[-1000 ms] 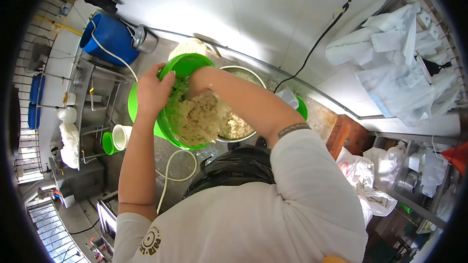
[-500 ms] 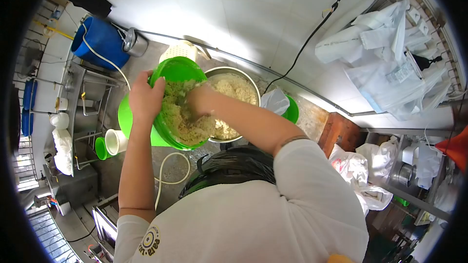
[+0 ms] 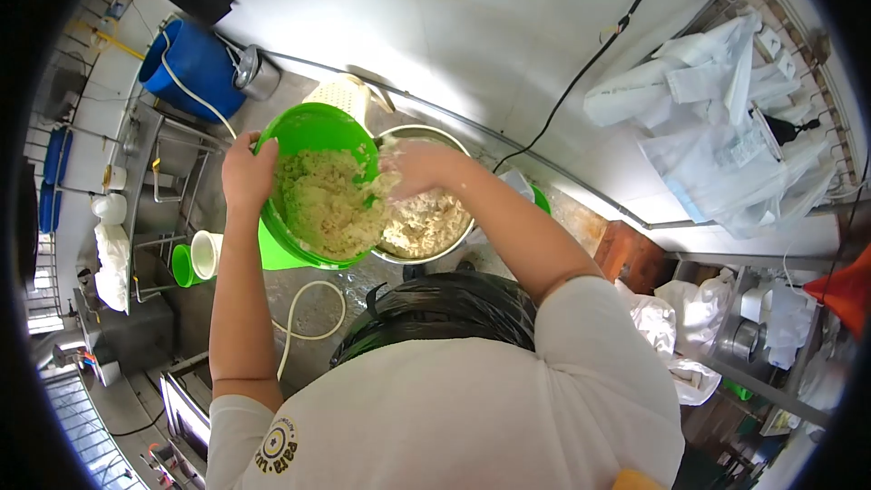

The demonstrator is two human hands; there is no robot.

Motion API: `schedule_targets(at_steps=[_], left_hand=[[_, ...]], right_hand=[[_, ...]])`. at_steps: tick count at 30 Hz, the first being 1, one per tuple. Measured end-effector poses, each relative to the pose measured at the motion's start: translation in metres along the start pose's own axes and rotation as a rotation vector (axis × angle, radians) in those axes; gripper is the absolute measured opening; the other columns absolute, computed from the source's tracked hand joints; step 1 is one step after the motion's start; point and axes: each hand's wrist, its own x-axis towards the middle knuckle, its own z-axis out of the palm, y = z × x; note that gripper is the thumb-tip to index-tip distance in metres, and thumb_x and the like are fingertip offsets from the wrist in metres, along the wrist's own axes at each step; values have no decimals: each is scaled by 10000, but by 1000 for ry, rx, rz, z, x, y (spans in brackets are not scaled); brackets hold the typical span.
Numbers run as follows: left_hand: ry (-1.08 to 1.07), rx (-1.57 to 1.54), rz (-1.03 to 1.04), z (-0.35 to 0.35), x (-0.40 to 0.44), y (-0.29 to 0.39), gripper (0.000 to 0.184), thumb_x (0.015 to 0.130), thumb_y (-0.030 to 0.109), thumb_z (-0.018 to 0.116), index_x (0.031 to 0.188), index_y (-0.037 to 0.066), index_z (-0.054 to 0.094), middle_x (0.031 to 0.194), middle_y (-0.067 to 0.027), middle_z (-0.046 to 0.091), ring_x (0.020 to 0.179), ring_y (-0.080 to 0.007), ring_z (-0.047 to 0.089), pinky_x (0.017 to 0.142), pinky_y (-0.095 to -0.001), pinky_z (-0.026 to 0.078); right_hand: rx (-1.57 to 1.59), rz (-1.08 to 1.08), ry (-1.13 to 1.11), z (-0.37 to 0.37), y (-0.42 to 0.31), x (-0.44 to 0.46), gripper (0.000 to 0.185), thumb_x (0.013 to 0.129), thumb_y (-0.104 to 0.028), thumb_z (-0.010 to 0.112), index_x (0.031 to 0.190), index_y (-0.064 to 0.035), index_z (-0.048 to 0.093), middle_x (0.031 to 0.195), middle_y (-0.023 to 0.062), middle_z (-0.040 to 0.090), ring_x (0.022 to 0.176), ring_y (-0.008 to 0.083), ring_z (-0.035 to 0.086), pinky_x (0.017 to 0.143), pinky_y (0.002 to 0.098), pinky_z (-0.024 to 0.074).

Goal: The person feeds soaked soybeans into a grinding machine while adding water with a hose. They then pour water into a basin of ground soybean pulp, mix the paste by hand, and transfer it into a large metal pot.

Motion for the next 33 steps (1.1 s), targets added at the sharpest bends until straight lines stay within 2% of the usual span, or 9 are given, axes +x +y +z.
schedule_targets(at_steps=[5, 14, 18, 19, 20, 23, 26, 31, 33], left_hand=[[14, -56, -118, -2, -7, -29, 568, 861, 412, 652, 1240, -10, 691, 1111, -279, 728, 1093, -423, 689, 970, -473, 519], [87, -244, -264, -26, -68, -50, 538, 824, 315, 744, 1179, -83, 681, 1037, -232, 743, 977, -311, 708, 893, -394, 522], [118, -334, -311, -19, -92, -81, 500, 809, 237, 735, 1180, -90, 661, 1033, -218, 727, 942, -291, 687, 878, -386, 519], [120, -370, -336, -19, -98, -89, 487, 803, 211, 720, 1179, -90, 648, 1047, -222, 716, 942, -294, 680, 875, -387, 518], [123, -408, -360, -17, -104, -98, 474, 796, 184, 704, 1178, -89, 636, 1060, -226, 706, 942, -297, 673, 871, -387, 518], [174, -407, -385, -7, -126, -137, 454, 780, 156, 685, 1164, -80, 627, 1022, -183, 679, 893, -249, 643, 836, -374, 517], [160, -495, -505, -12, -157, -168, 431, 778, 152, 696, 1144, -68, 635, 954, -115, 637, 843, -190, 596, 815, -357, 509], [104, -860, -826, 45, -239, -285, 383, 788, 84, 678, 1129, -21, 539, 914, -73, 540, 687, -161, 563, 486, -324, 472], [92, -917, -915, 63, -258, -302, 406, 784, 71, 676, 1145, -9, 507, 917, -77, 533, 651, -161, 562, 418, -320, 451]], right_hand=[[48, 226, 166, 41, -36, -23, 1107, 742, -618, 803, 1640, -190, 316, 1693, 231, 200, 1507, 576, 215, 1124, 791, 266], [-6, 341, 51, 74, -27, 16, 1087, 704, -563, 834, 1616, -195, 371, 1681, 216, 251, 1505, 539, 257, 1158, 707, 311], [-17, 349, -24, 73, -17, 28, 1140, 702, -566, 800, 1654, -226, 274, 1650, 235, 317, 1389, 416, 514, 1107, 537, 460], [-54, 338, 155, 85, -13, 29, 898, 709, -547, 760, 1499, -171, 556, 1471, 215, 567, 1186, 363, 671, 984, 462, 542], [-63, 334, 151, 86, -6, 33, 898, 709, -547, 760, 1499, -171, 556, 1471, 215, 567, 1186, 363, 671, 984, 462, 542], [-49, 229, -60, 94, 18, 56, 463, 767, -493, 664, 815, -53, 802, 937, 184, 757, 927, 363, 720, 833, 453, 571], [-24, 287, -180, 107, 34, 75, 466, 786, -492, 638, 866, -67, 813, 989, 194, 756, 944, 366, 715, 843, 462, 566], [159, 487, -387, 51, -12, 41, 583, 810, -497, 715, 1198, -62, 748, 1150, 206, 744, 1048, 356, 714, 908, 453, 549], [108, 395, -156, 64, 9, 32, 825, 796, -561, 775, 1429, -63, 597, 1430, 225, 604, 1293, 354, 607, 1059, 422, 488]])
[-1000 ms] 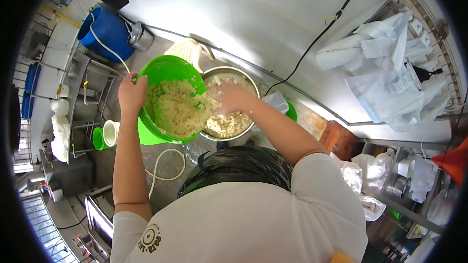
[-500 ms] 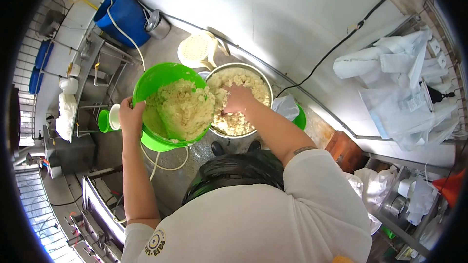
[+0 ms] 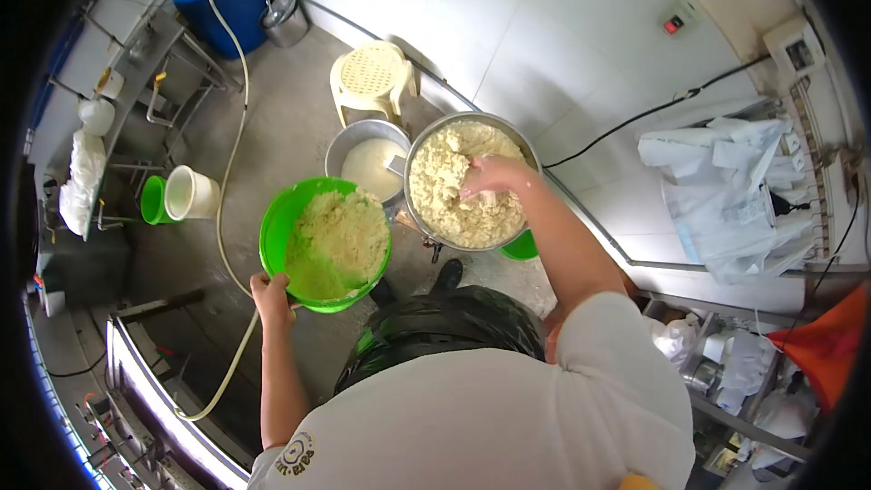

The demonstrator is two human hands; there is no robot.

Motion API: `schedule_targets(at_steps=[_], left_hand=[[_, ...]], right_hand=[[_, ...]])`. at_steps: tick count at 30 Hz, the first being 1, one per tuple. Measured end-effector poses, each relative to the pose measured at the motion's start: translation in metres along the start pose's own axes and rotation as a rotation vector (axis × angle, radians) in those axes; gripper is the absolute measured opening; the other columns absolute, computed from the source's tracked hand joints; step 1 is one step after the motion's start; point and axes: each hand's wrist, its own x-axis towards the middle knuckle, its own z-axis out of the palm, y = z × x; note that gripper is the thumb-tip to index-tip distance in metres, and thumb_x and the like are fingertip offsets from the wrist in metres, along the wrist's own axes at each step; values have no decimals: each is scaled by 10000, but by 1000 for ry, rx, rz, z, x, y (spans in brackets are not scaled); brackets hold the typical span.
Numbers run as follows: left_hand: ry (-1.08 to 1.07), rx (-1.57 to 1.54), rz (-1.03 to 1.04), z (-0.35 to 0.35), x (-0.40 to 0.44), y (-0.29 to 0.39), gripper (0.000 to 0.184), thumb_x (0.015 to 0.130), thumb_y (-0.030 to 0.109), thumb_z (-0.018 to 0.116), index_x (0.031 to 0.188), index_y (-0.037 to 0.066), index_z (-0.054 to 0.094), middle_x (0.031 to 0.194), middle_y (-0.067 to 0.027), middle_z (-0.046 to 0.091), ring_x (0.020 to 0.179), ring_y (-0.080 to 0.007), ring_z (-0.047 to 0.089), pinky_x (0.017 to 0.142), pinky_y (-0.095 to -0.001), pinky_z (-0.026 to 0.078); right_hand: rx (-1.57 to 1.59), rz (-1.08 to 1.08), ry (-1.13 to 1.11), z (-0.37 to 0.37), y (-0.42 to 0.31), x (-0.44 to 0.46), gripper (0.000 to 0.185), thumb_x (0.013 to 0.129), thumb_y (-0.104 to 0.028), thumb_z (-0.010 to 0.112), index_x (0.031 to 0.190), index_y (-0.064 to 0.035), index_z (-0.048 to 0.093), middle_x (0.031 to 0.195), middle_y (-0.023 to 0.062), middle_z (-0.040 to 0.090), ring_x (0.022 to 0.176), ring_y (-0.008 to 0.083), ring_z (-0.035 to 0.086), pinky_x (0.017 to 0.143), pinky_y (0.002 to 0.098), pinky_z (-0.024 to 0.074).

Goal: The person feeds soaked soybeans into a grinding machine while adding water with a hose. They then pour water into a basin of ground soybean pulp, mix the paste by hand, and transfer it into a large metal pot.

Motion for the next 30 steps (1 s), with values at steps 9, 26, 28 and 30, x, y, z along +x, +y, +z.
schedule_targets(at_steps=[9, 26, 28, 30], left_hand=[[212, 214, -353, 14, 66, -139, 690, 699, 131, 750, 1270, -92, 434, 1021, -227, 636, 733, -294, 672, 455, -383, 540], [55, -167, -641, 16, 257, -420, 475, 822, 8, 658, 1247, 10, 446, 1068, -150, 657, 842, -256, 713, 548, -357, 616], [35, -117, -683, -3, 279, -473, 460, 846, 53, 682, 1261, 9, 490, 1101, -152, 656, 886, -262, 709, 583, -351, 588], [2, -107, -731, -39, 267, -491, 495, 857, 88, 707, 1299, 2, 503, 1131, -156, 658, 944, -283, 707, 655, -374, 596]], right_hand=[[-163, -55, 258, 7, -103, -2, 1099, 728, -564, 837, 1621, -153, 346, 1687, 238, 223, 1520, 422, 318, 1235, 511, 296], [-918, 218, 30, 43, 23, 47, 531, 754, -254, 682, 1159, 87, 716, 1471, 346, 503, 1403, 477, 454, 1232, 455, 323], [-918, 160, 83, 38, 57, 51, 388, 728, -227, 696, 1013, 28, 764, 1375, 346, 573, 1401, 506, 443, 1226, 472, 335], [-829, 145, 124, 33, 92, 50, 257, 702, -201, 710, 866, -31, 812, 1280, 346, 643, 1399, 535, 433, 1220, 490, 347]])
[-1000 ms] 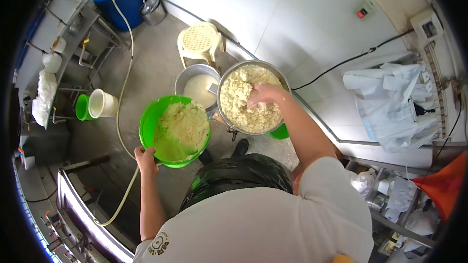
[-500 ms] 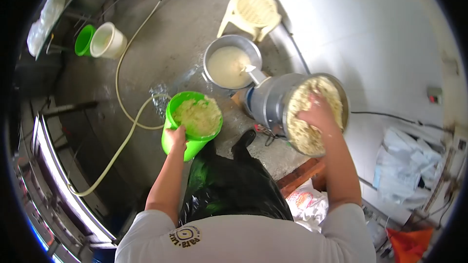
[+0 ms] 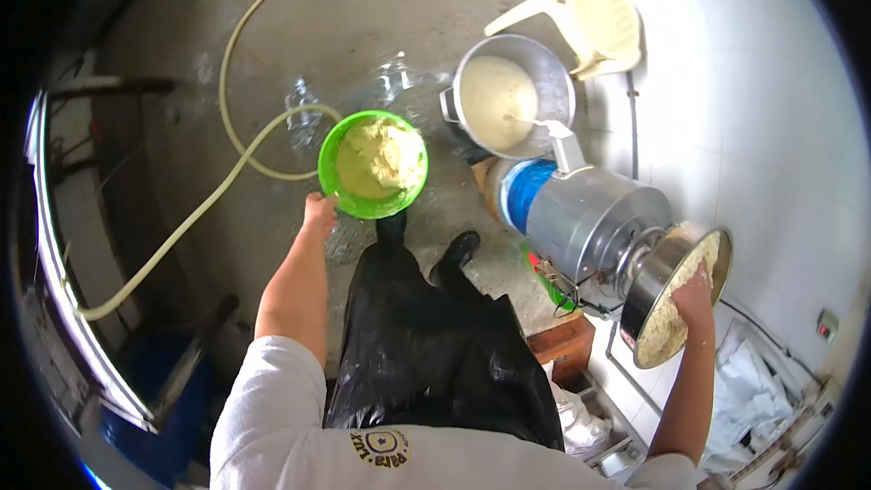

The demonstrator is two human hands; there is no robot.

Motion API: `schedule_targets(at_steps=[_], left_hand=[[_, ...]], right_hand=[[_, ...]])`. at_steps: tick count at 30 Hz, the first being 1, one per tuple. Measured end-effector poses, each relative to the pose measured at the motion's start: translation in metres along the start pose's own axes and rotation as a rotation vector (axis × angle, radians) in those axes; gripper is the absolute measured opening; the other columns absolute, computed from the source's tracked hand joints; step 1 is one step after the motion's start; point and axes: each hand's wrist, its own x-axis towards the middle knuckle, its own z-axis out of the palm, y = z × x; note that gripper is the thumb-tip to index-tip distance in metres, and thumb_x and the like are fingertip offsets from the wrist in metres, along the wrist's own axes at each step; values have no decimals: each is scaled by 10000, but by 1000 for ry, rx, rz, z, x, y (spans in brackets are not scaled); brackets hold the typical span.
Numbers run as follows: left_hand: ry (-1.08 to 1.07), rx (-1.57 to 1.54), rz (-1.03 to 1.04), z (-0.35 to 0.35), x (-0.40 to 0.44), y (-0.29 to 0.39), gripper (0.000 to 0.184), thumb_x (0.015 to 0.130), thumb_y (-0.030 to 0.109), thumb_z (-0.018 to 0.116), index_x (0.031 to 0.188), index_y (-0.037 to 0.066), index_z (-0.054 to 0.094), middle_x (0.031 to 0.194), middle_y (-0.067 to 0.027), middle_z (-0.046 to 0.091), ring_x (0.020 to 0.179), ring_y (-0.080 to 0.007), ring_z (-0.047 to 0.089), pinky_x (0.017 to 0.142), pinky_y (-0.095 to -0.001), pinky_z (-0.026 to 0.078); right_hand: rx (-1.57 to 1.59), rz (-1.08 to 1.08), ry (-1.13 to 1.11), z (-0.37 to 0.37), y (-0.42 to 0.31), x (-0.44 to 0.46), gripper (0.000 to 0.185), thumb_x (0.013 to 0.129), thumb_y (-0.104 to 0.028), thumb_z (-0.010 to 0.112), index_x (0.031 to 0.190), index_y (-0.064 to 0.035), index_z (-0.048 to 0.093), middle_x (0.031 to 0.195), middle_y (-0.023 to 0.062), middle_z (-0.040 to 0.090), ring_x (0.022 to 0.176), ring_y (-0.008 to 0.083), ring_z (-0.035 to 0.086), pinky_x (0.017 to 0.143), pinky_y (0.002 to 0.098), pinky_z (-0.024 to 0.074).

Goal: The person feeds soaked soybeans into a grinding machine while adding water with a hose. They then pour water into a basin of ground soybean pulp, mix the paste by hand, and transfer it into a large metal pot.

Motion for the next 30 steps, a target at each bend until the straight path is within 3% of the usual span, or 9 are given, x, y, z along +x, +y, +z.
schedule_targets(at_steps=[5, 7, 11, 15, 20, 21, 23, 26, 30], left_hand=[[569, 2, 239, -171, -109, 37, 746, 904, 354, 772, 1466, -22, 458, 1250, -209, 662, 1179, -318, 632, 1057, -416, 475], [972, 105, 381, -266, -162, 45, 696, 925, 387, 747, 1374, -75, 483, 1153, -252, 641, 1084, -381, 621, 967, -461, 505], [1833, 338, 529, -429, -286, 94, 732, 918, 476, 735, 1346, -59, 478, 1259, -323, 517, 1175, -476, 510, 1039, -570, 414], [1423, -209, 460, -592, -285, 104, 1012, 887, 600, 741, 1492, -120, 369, 1448, -367, 495, 1307, -443, 558, 1083, -514, 475], [446, -994, 473, -706, -210, 76, 679, 1030, 456, 577, 1573, 116, 354, 1595, -142, 412, 1464, -339, 413, 1125, -579, 386], [595, -905, 545, -672, -238, 93, 616, 1037, 420, 554, 1540, 106, 389, 1445, -133, 439, 1303, -309, 445, 1006, -531, 409], [908, -622, 654, -577, -300, 121, 500, 1049, 348, 507, 1473, 88, 460, 1144, -115, 492, 982, -247, 508, 767, -434, 454], [902, -586, 747, -480, -383, 157, 405, 1062, 308, 495, 1372, 56, 560, 785, -69, 528, 585, -152, 520, 466, -301, 433], [957, -330, 755, -380, -423, 214, 431, 1049, 437, 543, 1278, 86, 643, 691, -23, 518, 451, -104, 428, 372, -287, 326]], right_hand=[[229, 237, -119, -48, -49, 8, 697, 739, -161, 666, 1356, 74, 440, 1407, 349, 550, 1370, 472, 490, 1176, 437, 393], [346, 258, -134, -66, -69, 15, 912, 754, -145, 648, 1552, 116, 291, 1457, 351, 513, 1359, 446, 513, 1159, 416, 411], [689, 220, -159, -113, -104, 8, 797, 776, -163, 649, 1510, 43, 419, 1371, 338, 590, 1324, 450, 545, 1143, 434, 420], [342, 144, -318, -48, -43, 49, 791, 828, -164, 655, 1533, 62, 376, 1341, 292, 633, 1247, 404, 621, 1041, 415, 500], [298, 53, -215, -49, -47, 25, 856, 846, -281, 725, 1544, 60, 365, 1308, 277, 656, 1231, 374, 630, 1078, 405, 479], [105, -35, -290, -57, -53, 23, 832, 839, -266, 750, 1529, 50, 409, 1303, 255, 665, 1223, 358, 636, 1071, 413, 483], [750, 176, -88, -122, -100, -29, 814, 839, -282, 760, 1520, 34, 447, 1342, 223, 660, 1204, 318, 660, 1023, 380, 509], [765, 166, -11, -155, -107, -60, 734, 860, -366, 803, 1502, -127, 539, 1163, 165, 723, 928, 200, 704, 808, 361, 565], [639, 176, 165, -129, -77, -71, 694, 883, -437, 772, 1482, -154, 563, 1433, 205, 611, 1257, 260, 638, 1066, 405, 490]])
